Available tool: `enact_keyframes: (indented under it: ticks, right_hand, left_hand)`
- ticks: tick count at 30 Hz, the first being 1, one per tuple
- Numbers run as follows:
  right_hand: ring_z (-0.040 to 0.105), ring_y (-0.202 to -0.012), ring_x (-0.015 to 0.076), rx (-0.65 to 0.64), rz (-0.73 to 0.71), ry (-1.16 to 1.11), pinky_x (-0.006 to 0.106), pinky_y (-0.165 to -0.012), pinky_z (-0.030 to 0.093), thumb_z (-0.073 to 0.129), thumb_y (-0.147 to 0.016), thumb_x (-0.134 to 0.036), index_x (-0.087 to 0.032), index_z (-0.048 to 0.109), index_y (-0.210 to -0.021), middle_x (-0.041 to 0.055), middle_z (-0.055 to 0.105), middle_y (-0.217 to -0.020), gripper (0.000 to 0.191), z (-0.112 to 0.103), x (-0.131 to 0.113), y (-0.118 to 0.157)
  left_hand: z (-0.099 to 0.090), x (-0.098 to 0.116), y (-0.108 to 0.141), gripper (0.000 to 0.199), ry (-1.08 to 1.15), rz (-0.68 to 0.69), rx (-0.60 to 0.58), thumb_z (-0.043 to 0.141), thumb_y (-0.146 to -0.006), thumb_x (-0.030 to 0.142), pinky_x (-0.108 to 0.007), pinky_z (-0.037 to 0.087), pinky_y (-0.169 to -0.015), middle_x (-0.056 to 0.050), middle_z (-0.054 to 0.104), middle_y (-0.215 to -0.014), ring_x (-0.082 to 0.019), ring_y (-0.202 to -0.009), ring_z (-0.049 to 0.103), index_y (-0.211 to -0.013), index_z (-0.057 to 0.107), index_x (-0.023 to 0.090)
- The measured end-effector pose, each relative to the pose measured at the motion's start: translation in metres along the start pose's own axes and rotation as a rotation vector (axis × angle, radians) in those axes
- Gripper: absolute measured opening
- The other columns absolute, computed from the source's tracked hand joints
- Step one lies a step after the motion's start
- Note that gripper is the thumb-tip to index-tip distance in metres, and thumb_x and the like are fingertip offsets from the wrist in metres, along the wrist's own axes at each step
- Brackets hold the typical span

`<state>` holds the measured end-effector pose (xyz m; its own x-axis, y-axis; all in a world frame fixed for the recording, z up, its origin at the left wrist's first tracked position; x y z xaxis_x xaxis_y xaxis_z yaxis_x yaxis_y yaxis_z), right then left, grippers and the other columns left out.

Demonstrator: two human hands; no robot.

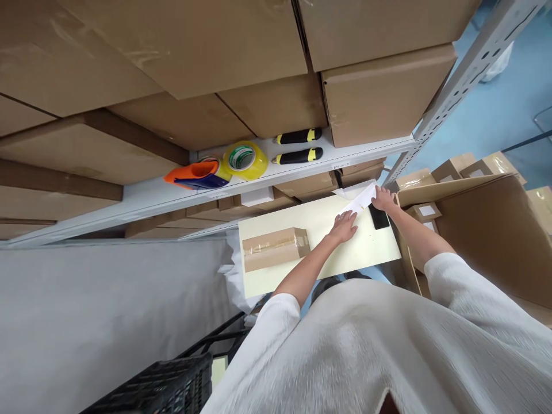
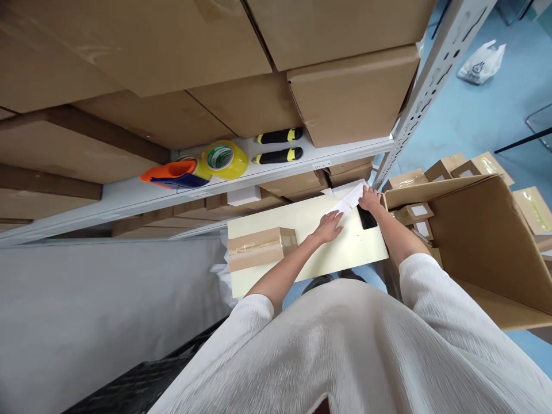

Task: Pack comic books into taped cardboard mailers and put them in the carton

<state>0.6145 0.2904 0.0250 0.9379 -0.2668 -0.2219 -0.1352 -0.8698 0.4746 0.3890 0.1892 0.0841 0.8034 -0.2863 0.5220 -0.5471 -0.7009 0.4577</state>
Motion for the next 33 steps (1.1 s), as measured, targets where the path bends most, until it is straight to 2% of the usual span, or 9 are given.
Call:
enact_keyframes:
  ticks: [3, 6, 10, 14, 18, 22, 27, 30, 33]
  right_hand:
    - [0.046, -0.148, 0.0445, 0.047, 0.0, -0.038, 0.069, -0.123, 0.034, 0.057, -0.096, -0.031, -0.017, 0.037, -0.168, 0.024, 0.053, -0.161, 0.076, -0.002, 0.001, 0.001]
    - [0.054, -0.141, 0.041, 0.105, -0.05, -0.118, 0.061, -0.121, 0.041, 0.056, -0.094, -0.026, -0.015, 0.044, -0.163, 0.0223, 0.061, -0.153, 0.071, -0.008, -0.005, 0.009]
    - [0.068, -0.123, 0.0335, 0.105, -0.097, -0.276, 0.045, -0.111, 0.053, 0.054, -0.091, -0.019, -0.012, 0.058, -0.153, 0.0177, 0.075, -0.131, 0.063, -0.01, -0.013, 0.019]
    - [0.073, -0.11, 0.0331, 0.148, -0.113, -0.361, 0.041, -0.102, 0.057, 0.053, -0.088, -0.017, -0.014, 0.07, -0.14, 0.0146, 0.081, -0.111, 0.055, -0.011, -0.023, 0.03]
    - [0.074, -0.1, 0.0302, 0.173, -0.128, -0.496, 0.04, -0.095, 0.059, 0.052, -0.087, -0.022, -0.018, 0.075, -0.13, 0.0111, 0.082, -0.108, 0.049, -0.008, -0.039, 0.042]
    - [0.073, -0.085, 0.0249, 0.104, -0.145, -0.706, 0.037, -0.085, 0.061, 0.055, -0.081, -0.024, -0.019, 0.076, -0.121, 0.0063, 0.08, -0.094, 0.046, 0.004, -0.062, 0.055]
    - [0.072, -0.079, 0.0208, -0.035, -0.201, -0.96, 0.033, -0.078, 0.06, 0.062, -0.074, -0.026, -0.022, 0.074, -0.109, 0.0013, 0.076, -0.083, 0.037, 0.015, -0.087, 0.067]
    - [0.072, -0.081, 0.0206, -0.044, -0.228, -1.043, 0.034, -0.08, 0.06, 0.064, -0.075, -0.03, -0.021, 0.074, -0.105, 0.0029, 0.077, -0.086, 0.033, 0.01, -0.089, 0.07]
    - [0.07, -0.081, 0.0202, 0.0, -0.233, -1.054, 0.034, -0.08, 0.058, 0.067, -0.076, -0.037, -0.02, 0.075, -0.104, 0.0034, 0.076, -0.087, 0.034, 0.001, -0.082, 0.071]
  left_hand:
    - [0.002, -0.005, -0.002, 0.069, 0.029, -0.02, -0.003, 0.047, -0.106, 0.04, -0.054, 0.02, -0.137, -0.013, 0.03, -0.183, -0.033, -0.169, 0.027, -0.172, 0.036, 0.023]
    - [0.003, -0.008, -0.004, 0.068, 0.047, -0.035, -0.009, 0.047, -0.107, 0.041, -0.052, 0.021, -0.137, -0.014, 0.03, -0.183, -0.034, -0.169, 0.028, -0.172, 0.037, 0.022]
    - [-0.001, -0.008, -0.008, 0.066, 0.09, -0.037, 0.006, 0.048, -0.107, 0.04, -0.05, 0.027, -0.136, -0.015, 0.033, -0.181, -0.033, -0.168, 0.032, -0.17, 0.039, 0.021]
    - [-0.007, -0.007, -0.012, 0.063, 0.2, -0.006, 0.077, 0.054, -0.105, 0.036, -0.047, 0.033, -0.134, -0.015, 0.043, -0.176, -0.032, -0.164, 0.039, -0.165, 0.047, 0.019]
    - [-0.014, -0.013, -0.018, 0.061, 0.461, -0.064, 0.21, 0.06, -0.102, 0.03, -0.048, 0.044, -0.127, -0.015, 0.057, -0.166, -0.031, -0.15, 0.057, -0.161, 0.052, 0.022]
    - [-0.02, -0.027, -0.023, 0.049, 0.821, -0.255, 0.378, 0.064, -0.1, 0.025, -0.042, 0.057, -0.108, -0.013, 0.075, -0.14, -0.025, -0.12, 0.075, -0.149, 0.06, 0.023]
    - [-0.023, -0.037, -0.03, 0.024, 1.172, -0.395, 0.461, 0.067, -0.096, 0.019, -0.038, 0.062, -0.097, -0.008, 0.081, -0.102, -0.02, -0.1, 0.08, -0.12, 0.069, 0.019]
    - [-0.027, -0.037, -0.032, 0.013, 1.281, -0.379, 0.491, 0.068, -0.095, 0.016, -0.037, 0.063, -0.095, -0.007, 0.08, -0.099, -0.019, -0.095, 0.08, -0.108, 0.07, 0.019]
    - [-0.031, -0.034, -0.036, 0.013, 1.319, -0.362, 0.503, 0.067, -0.094, 0.013, -0.038, 0.064, -0.094, -0.005, 0.08, -0.099, -0.017, -0.09, 0.078, -0.104, 0.07, 0.019]
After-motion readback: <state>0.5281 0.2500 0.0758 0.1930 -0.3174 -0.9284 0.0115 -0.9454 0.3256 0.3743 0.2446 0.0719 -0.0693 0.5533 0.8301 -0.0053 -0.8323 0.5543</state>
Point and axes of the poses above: each hand's wrist, its own y-axis away from the middle knuckle, its own z-axis out of the palm, x = y × z, the point moved 7 cm from there along -y, towards the middle knuckle
